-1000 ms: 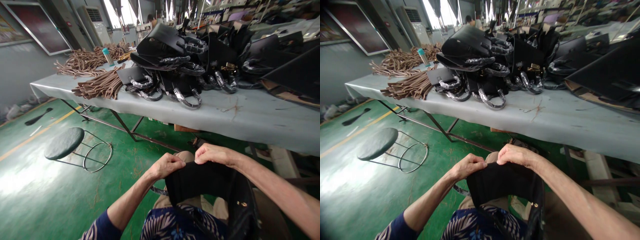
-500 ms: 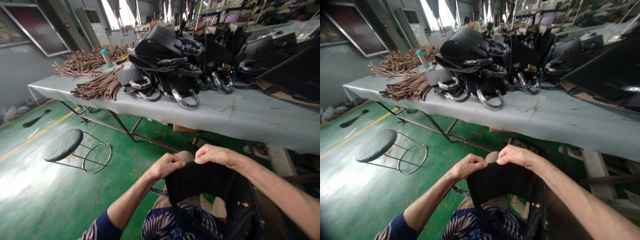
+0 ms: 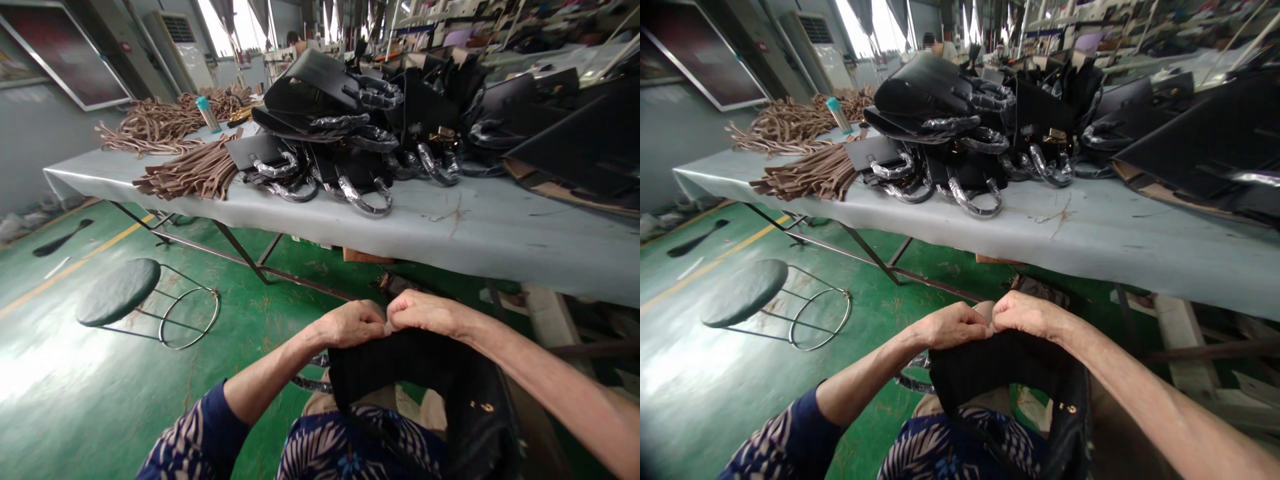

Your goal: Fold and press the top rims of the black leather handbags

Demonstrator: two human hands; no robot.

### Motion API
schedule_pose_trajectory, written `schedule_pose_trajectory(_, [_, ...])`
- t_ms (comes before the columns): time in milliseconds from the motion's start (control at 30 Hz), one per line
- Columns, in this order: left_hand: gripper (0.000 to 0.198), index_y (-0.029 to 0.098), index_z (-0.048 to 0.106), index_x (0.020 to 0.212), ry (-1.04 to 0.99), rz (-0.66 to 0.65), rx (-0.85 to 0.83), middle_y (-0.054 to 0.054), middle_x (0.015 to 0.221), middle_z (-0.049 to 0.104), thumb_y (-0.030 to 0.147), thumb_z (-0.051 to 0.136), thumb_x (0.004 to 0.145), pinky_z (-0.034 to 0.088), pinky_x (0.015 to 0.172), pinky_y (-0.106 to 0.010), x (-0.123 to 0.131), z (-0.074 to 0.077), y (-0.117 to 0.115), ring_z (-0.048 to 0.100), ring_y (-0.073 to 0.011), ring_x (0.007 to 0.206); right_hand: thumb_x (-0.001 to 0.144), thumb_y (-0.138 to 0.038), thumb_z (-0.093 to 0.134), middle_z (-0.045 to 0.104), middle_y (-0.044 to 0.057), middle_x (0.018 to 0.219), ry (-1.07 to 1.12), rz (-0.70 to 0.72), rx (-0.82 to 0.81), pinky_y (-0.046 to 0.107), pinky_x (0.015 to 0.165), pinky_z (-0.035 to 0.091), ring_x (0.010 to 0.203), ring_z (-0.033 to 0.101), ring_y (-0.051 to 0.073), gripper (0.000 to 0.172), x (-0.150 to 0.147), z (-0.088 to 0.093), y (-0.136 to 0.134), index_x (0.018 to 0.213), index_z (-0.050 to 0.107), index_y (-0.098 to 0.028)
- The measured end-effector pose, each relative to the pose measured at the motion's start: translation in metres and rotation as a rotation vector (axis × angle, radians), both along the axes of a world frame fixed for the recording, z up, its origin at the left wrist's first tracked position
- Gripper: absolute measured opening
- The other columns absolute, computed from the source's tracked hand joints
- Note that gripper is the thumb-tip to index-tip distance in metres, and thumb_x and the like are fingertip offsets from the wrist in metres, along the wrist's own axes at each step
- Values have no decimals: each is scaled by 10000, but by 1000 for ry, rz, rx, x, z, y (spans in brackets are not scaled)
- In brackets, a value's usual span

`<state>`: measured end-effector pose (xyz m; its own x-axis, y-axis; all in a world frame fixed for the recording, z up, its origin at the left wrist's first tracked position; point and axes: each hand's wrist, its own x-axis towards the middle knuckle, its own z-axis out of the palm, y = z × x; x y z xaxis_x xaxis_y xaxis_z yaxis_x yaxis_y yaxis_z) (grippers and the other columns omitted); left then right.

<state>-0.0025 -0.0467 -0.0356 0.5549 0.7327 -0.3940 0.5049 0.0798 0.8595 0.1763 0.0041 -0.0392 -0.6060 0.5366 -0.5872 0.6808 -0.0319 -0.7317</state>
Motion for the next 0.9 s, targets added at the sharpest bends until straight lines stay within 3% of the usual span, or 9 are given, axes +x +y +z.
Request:
schedule_pose_trajectory(167, [287, 126, 529, 605, -99, 53, -120, 57, 520, 346, 378, 514, 742, 178, 449, -223, 2, -12, 2, 261, -50, 470, 657, -338, 545, 324, -67, 464, 40, 1, -58, 234, 456, 174, 468, 256, 71, 217, 7, 4, -2, 544, 531, -153])
schedule_pose_trajectory(367, [303, 127, 533, 604, -173, 89, -217, 59, 499, 359, 408, 548, 717, 180, 429, -226, 1, -11, 0, 274, -49, 439, 735, -414, 517, 530, -6, 660, 204, -38, -74, 232, 571, 328, 605, 432, 106, 294, 18, 12, 2, 716, 620, -138])
schedule_pose_trajectory(567, [299, 131, 501, 583, -191, 121, -238, 71, 478, 335, 394, 550, 715, 152, 418, -224, 3, -10, -1, 240, -38, 423, 700, -348, 534, 329, -63, 497, 41, 99, 11, 233, 457, 158, 484, 248, 66, 228, 20, 10, 3, 610, 587, -145])
schedule_pose_trajectory(767, [263, 128, 520, 572, -183, 181, -250, 70, 466, 348, 359, 566, 688, 161, 422, -220, 9, -13, -5, 254, -39, 424, 629, -320, 550, 318, -63, 457, 31, 44, -51, 238, 449, 152, 474, 254, 68, 194, 15, 7, 1, 553, 566, -142])
schedule_pose_trajectory(900, [188, 131, 610, 663, -185, 265, -333, 64, 455, 400, 316, 588, 642, 184, 434, -225, 12, -19, -6, 291, -52, 420, 609, -294, 541, 327, -61, 444, 13, 39, -29, 241, 448, 155, 468, 262, 70, 167, 11, 7, -1, 542, 568, -143])
